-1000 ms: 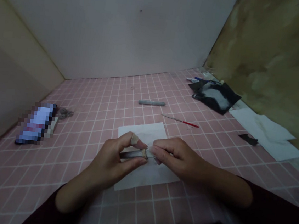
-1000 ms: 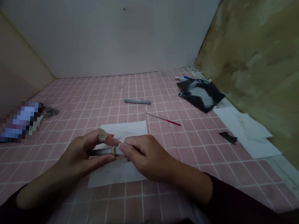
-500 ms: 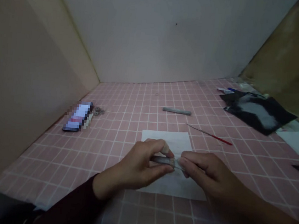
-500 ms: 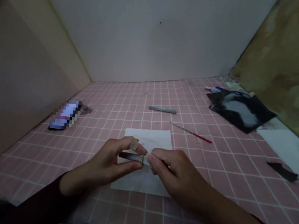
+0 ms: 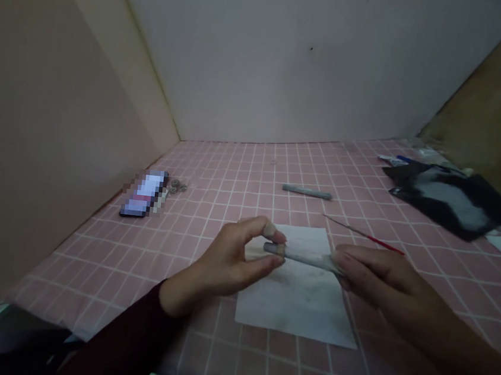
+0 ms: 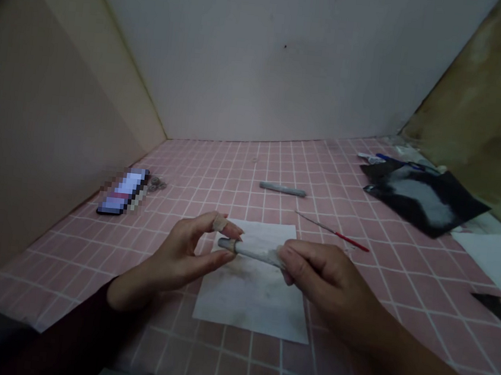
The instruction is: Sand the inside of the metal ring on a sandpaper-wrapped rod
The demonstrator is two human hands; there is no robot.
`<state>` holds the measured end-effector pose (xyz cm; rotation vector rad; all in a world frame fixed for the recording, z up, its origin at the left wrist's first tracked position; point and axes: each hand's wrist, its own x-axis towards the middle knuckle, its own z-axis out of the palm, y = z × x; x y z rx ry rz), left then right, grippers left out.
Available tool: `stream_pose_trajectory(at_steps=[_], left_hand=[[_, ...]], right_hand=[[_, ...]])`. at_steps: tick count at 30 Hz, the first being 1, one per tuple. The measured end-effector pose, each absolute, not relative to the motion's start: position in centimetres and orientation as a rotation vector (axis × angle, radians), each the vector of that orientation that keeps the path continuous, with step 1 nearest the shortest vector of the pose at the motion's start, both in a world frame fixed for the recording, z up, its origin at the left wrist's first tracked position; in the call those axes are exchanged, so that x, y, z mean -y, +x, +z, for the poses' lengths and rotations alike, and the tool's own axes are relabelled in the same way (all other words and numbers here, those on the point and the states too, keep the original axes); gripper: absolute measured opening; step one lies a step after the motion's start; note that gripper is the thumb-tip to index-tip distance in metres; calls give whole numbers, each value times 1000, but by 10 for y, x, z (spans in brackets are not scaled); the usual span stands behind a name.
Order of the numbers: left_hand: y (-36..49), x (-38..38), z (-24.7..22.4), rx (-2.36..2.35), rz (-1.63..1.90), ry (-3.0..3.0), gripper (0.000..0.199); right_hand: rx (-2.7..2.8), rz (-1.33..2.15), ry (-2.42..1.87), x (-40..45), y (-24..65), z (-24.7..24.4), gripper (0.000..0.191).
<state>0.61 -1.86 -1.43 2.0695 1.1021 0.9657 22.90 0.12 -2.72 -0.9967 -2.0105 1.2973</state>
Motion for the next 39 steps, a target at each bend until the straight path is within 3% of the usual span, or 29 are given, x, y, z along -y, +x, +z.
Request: stream_pose_trajectory(at_steps=[39], left_hand=[[6,21,-12,-1181,965,2255,16]], right_hand=[[1937,1370,-984,-4,231,-28,40]])
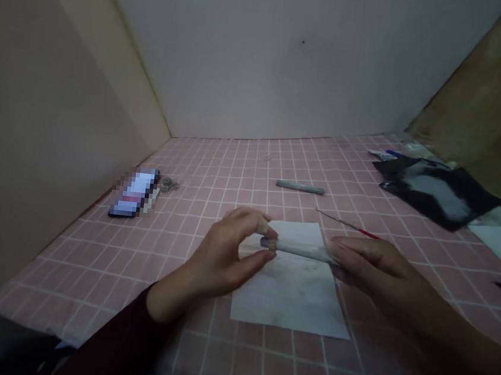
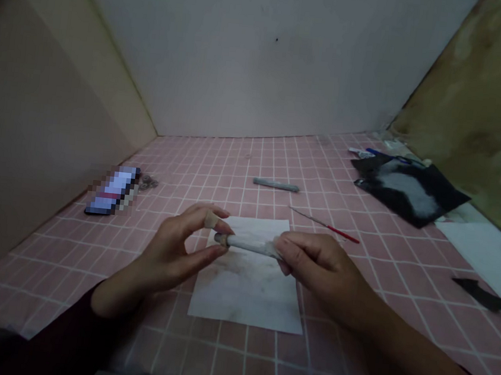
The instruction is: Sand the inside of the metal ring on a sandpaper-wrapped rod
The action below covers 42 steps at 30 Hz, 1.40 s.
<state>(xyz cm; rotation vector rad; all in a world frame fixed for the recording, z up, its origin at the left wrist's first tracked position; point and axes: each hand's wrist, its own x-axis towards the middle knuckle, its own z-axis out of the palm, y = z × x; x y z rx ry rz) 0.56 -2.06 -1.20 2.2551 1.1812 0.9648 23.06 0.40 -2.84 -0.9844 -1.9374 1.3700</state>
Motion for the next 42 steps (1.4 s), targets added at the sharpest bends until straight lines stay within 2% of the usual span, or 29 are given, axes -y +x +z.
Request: stream_pose_trajectory(at_steps=[5,11,15,20,24,32,38,42], left_hand=[[8,22,-13,-1061,884,2261,17],[8,19,-12,-1172,985,2233,14],[10,21,-14,-1068,889,2242,18],[8,22,-15,-1162,1019,2230,16],[15,26,-16,-1109,902,2227,18],[14,26,-17,-1137,898,2288,21],[6,19,-16,-1189,967,2264,16],[10,21,-17,-1135,855,2312,15]], right_hand=[[2007,1419,-942,-2,228,-28,43],[1928,1389,-940,-5,231,-28,39],[2020,1405,-905,-4,228,-27,41],[1928,1374,-951,-5,231,-25,39],[2027,1372,-885,-1,223,-24,40],[2101,1301,-860,-3,224,-24,39],[2027,1273,-888,-6,231,-19,38],[2077,1283,-908,-2,226,-23,37]])
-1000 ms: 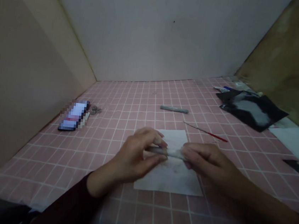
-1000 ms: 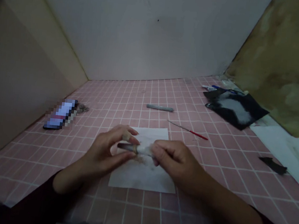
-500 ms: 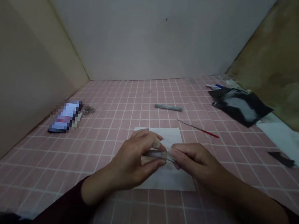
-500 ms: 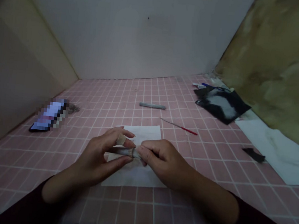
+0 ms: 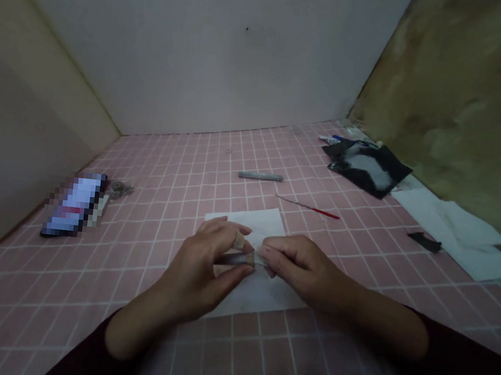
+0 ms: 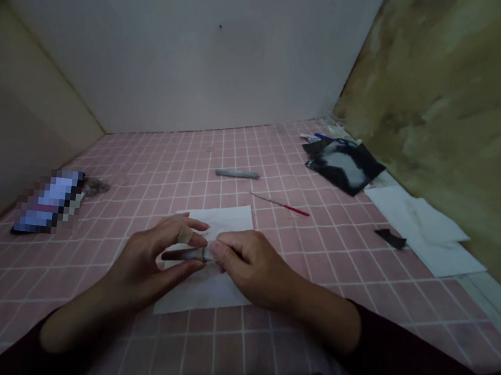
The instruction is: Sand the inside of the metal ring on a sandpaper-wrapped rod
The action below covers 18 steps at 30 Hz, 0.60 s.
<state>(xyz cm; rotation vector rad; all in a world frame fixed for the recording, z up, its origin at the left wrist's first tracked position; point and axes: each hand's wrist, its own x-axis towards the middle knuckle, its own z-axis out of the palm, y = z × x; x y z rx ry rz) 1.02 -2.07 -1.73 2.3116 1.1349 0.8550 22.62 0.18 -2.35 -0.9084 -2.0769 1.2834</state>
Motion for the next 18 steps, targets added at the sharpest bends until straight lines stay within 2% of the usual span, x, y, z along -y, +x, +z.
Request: stream_pose_trajectory(at_steps=[7,18], left_hand=[[5,19,-14,-1197,949,2373,16],[6,19,-16,-1264,836,2403,17]], right_hand=[[2001,1273,-893,-7,228,-23,37],[1997,1285,-880,-5,228,-24,34]])
